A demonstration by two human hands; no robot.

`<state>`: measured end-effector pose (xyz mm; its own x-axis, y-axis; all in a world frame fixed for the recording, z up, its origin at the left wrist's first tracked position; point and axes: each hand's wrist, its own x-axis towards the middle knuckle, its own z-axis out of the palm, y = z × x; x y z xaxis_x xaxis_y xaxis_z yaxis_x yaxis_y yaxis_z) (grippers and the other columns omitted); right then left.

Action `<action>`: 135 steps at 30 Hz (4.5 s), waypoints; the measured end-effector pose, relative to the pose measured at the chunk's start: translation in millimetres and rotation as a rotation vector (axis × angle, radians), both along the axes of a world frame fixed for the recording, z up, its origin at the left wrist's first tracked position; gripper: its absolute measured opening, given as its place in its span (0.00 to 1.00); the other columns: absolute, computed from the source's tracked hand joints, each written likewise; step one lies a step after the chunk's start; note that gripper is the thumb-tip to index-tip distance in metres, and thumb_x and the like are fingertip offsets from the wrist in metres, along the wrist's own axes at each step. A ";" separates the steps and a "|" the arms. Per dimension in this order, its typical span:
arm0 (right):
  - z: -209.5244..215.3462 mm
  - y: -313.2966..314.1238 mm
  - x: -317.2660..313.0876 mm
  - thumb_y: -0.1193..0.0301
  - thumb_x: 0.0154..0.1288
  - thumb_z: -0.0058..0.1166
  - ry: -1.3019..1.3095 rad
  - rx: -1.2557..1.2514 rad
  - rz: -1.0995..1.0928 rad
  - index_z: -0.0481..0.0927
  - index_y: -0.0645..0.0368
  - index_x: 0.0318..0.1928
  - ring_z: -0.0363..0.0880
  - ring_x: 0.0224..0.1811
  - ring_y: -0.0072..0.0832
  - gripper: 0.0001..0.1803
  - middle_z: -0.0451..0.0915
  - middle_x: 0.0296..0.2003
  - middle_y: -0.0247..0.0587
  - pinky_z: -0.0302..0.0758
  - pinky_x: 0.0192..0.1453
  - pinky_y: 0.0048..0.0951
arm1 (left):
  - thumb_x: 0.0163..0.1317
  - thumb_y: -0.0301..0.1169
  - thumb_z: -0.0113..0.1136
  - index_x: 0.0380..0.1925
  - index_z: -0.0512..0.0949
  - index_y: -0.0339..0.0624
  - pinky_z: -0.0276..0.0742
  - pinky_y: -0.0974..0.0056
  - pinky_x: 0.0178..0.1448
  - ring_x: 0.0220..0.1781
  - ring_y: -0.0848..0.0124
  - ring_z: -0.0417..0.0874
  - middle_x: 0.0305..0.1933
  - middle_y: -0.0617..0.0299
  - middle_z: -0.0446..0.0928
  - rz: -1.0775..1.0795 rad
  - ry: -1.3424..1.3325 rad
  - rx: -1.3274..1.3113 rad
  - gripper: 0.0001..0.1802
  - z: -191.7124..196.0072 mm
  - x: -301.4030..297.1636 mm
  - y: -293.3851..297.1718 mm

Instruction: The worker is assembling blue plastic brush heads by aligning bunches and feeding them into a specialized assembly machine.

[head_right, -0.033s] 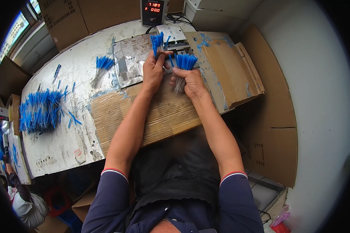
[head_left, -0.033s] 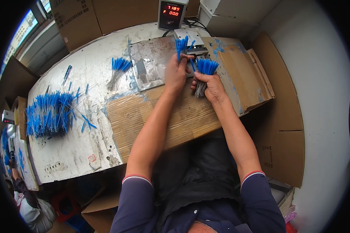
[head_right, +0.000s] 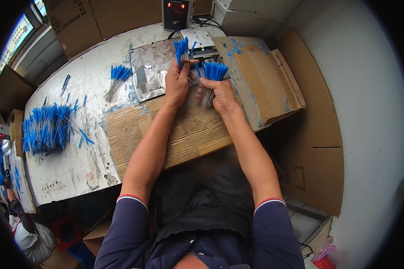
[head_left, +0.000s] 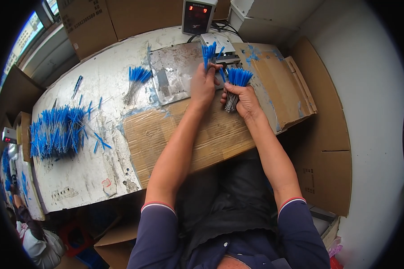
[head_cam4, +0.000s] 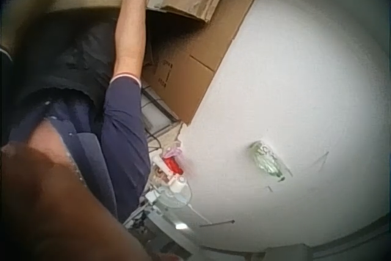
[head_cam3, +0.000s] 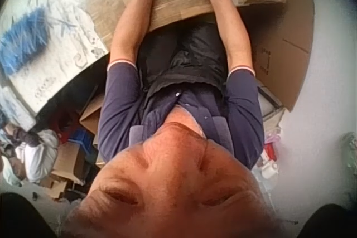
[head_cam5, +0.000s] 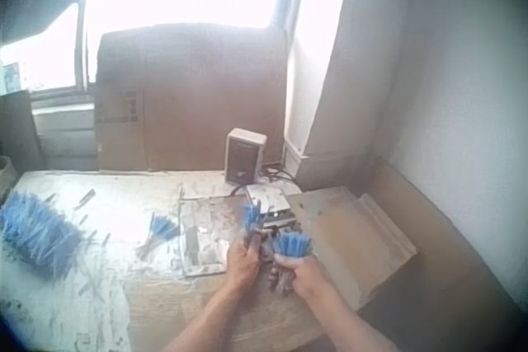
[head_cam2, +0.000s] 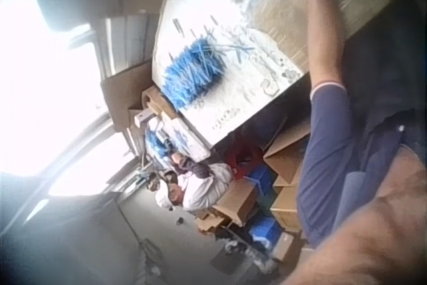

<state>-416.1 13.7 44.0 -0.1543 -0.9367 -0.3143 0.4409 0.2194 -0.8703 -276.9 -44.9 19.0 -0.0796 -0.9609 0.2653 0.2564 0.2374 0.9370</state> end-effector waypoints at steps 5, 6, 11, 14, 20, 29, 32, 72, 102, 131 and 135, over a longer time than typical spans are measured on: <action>-3.5 0.3 1.5 0.76 0.62 0.68 0.089 -0.029 -0.019 0.82 0.65 0.41 0.84 0.26 0.29 0.09 0.83 0.28 0.40 0.86 0.29 0.33 | 0.79 0.31 0.51 0.48 0.78 0.40 0.73 0.71 0.29 0.26 0.81 0.77 0.45 0.62 0.87 0.114 -0.221 0.002 0.09 -1.9 -1.5 3.4; -3.8 0.2 3.1 0.76 0.62 0.68 0.124 -0.048 -0.039 0.82 0.65 0.40 0.84 0.25 0.28 0.09 0.83 0.28 0.40 0.86 0.29 0.33 | 0.79 0.31 0.50 0.47 0.78 0.40 0.73 0.70 0.29 0.25 0.80 0.77 0.44 0.61 0.87 0.174 -0.257 0.019 0.09 -1.8 -1.3 3.7; -3.2 -2.8 8.3 0.77 0.59 0.67 0.247 -0.068 -0.126 0.83 0.66 0.37 0.83 0.22 0.26 0.08 0.82 0.26 0.39 0.83 0.24 0.30 | 0.80 0.30 0.49 0.45 0.77 0.39 0.73 0.70 0.27 0.24 0.80 0.77 0.38 0.62 0.86 0.142 -0.228 0.068 0.09 -3.7 -0.7 2.0; -5.4 -7.2 6.0 0.78 0.57 0.66 0.301 -0.081 -0.196 0.84 0.65 0.34 0.82 0.19 0.25 0.05 0.82 0.24 0.38 0.81 0.21 0.28 | 0.80 0.30 0.49 0.44 0.77 0.40 0.73 0.70 0.27 0.24 0.80 0.77 0.35 0.63 0.84 0.169 -0.169 0.049 0.08 -2.1 -2.7 2.7; -1.3 -15.2 6.7 0.78 0.56 0.65 0.444 -0.090 -0.224 0.83 0.63 0.32 0.80 0.18 0.24 0.04 0.82 0.23 0.37 0.79 0.19 0.28 | 0.80 0.30 0.49 0.43 0.75 0.39 0.73 0.70 0.27 0.25 0.80 0.77 0.37 0.62 0.85 0.206 -0.085 0.069 0.07 -5.6 -1.0 -0.7; -0.7 -21.9 9.8 0.77 0.58 0.65 0.612 -0.109 -0.193 0.82 0.64 0.32 0.79 0.18 0.23 0.04 0.81 0.23 0.36 0.77 0.18 0.26 | 0.78 0.30 0.51 0.43 0.75 0.39 0.76 0.67 0.31 0.24 0.77 0.79 0.37 0.61 0.87 0.240 -0.099 0.062 0.07 0.4 2.4 2.7; -2.3 -23.5 8.3 0.76 0.59 0.65 0.599 -0.100 -0.196 0.83 0.64 0.32 0.79 0.18 0.22 0.04 0.82 0.23 0.37 0.77 0.18 0.24 | 0.78 0.31 0.51 0.43 0.75 0.40 0.77 0.66 0.32 0.24 0.75 0.80 0.37 0.60 0.87 0.250 -0.112 0.066 0.07 -0.2 2.6 2.8; -9.8 -7.2 4.9 0.82 0.57 0.67 0.141 -0.123 -0.299 0.78 0.61 0.33 0.80 0.19 0.26 0.09 0.80 0.24 0.38 0.79 0.21 0.29 | 0.62 0.24 0.54 0.37 0.78 0.40 0.72 0.48 0.45 0.41 0.52 0.81 0.35 0.50 0.82 0.485 -0.939 -0.418 0.06 -13.0 -0.6 3.1; -6.9 -32.9 13.5 0.77 0.58 0.68 0.354 -0.060 -0.386 0.81 0.66 0.29 0.81 0.18 0.29 0.07 0.82 0.23 0.44 0.80 0.18 0.30 | 0.70 0.31 0.58 0.38 0.78 0.40 0.72 0.44 0.47 0.41 0.46 0.81 0.34 0.47 0.82 0.595 -0.823 -0.335 0.06 -12.8 6.3 -2.1; -14.7 -8.0 -9.3 0.71 0.64 0.69 -0.096 -0.341 -0.305 0.83 0.62 0.41 0.82 0.26 0.25 0.10 0.82 0.29 0.38 0.82 0.27 0.28 | 0.72 0.32 0.55 0.37 0.79 0.41 0.77 0.47 0.43 0.38 0.48 0.85 0.33 0.48 0.84 0.503 -1.023 -0.272 0.07 -5.8 9.9 4.8; -14.0 -5.5 -8.3 0.69 0.65 0.70 -0.091 -0.382 -0.303 0.84 0.62 0.43 0.82 0.26 0.25 0.12 0.83 0.30 0.38 0.82 0.28 0.28 | 0.70 0.31 0.57 0.40 0.79 0.42 0.78 0.46 0.42 0.37 0.47 0.86 0.33 0.47 0.84 0.295 -0.890 -0.273 0.05 -6.1 6.7 10.2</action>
